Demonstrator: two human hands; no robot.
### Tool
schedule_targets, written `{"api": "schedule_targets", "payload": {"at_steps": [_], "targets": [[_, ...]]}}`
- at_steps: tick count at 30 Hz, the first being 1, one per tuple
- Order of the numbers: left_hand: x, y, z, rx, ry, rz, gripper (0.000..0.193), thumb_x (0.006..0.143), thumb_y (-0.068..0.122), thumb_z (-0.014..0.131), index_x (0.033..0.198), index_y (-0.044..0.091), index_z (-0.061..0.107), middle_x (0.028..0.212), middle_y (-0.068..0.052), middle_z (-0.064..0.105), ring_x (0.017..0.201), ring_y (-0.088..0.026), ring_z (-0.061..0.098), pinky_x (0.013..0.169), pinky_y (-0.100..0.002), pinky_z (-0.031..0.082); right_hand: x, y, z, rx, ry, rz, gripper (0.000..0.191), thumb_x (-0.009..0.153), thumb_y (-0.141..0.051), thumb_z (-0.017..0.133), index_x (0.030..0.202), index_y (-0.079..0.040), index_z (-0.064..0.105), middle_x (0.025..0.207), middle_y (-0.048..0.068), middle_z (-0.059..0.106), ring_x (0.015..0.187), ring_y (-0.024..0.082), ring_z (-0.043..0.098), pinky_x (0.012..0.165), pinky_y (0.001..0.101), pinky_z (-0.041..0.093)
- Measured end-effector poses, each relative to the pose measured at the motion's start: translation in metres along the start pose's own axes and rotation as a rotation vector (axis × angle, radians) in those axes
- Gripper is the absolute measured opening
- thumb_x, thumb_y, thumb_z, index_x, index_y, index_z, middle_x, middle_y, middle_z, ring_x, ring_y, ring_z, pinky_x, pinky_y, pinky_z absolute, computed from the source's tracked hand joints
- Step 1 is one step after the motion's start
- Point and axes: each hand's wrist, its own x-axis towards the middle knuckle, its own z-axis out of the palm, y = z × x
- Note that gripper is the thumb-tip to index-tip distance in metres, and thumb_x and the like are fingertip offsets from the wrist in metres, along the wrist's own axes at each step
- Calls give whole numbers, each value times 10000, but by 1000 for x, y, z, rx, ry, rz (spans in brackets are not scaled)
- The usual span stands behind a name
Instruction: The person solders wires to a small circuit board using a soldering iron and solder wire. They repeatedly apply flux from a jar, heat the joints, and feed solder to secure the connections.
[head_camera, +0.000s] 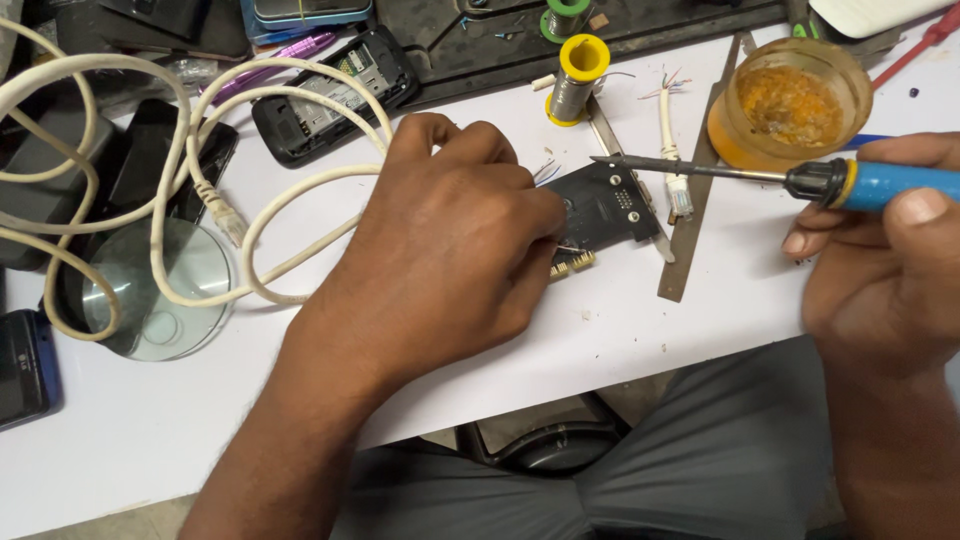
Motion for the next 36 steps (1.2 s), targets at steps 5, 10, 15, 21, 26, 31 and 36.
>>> {"api": "schedule_targets", "payload": {"at_steps": [5,10,15,21,26,31,36], "targets": [[-1,0,3,-23,10,13,74,783,110,723,729,63,703,755,-91,676,870,-286,638,879,-493,438,2,-1,1,-40,-18,-15,259,1200,-240,431,1175,10,492,878,173,631,680,185,633,702,304,580],[0,1,8,-118,11,55,54,800,82,700,771,45,675,779,-93,658,838,-288,653,914,-501,479,3,1,1,-31,-20,-17,265,1198,-248,439,1207,14,481,890,177,636,696,190,644,707,307,597],[0,0,9,-112,1,24,84,810,64,687,745,34,642,764,-110,644,777,-298,653,803,-458,497,1,2,2,-23,5,-9,259,1179,-234,438,1230,15,485,911,180,639,718,195,648,706,310,596],[0,-1,7,-112,-22,32,49,803,62,688,763,42,668,804,-104,647,802,-295,640,782,-458,489,5,0,3,-48,-14,-22,270,1181,-253,452,1234,10,484,879,167,634,693,193,650,694,306,596],[1,0,7,-107,-18,47,30,801,55,686,780,39,672,852,-99,651,829,-285,642,769,-451,485,4,-1,5,28,6,-9,247,1168,-227,475,1221,13,499,890,182,636,691,211,639,707,315,589],[-1,-5,8,40,9,12,50,745,49,705,775,35,668,846,-103,653,816,-298,639,745,-449,483,2,0,6,49,48,5,241,1173,-223,482,1220,14,487,921,194,626,700,223,618,659,309,539],[-5,-16,8,274,60,-50,68,743,40,721,785,68,675,843,-72,656,846,-282,656,757,-443,488,1,-1,8,43,42,-12,260,1157,-234,471,1190,22,504,876,175,596,666,214,599,651,300,526]]}}
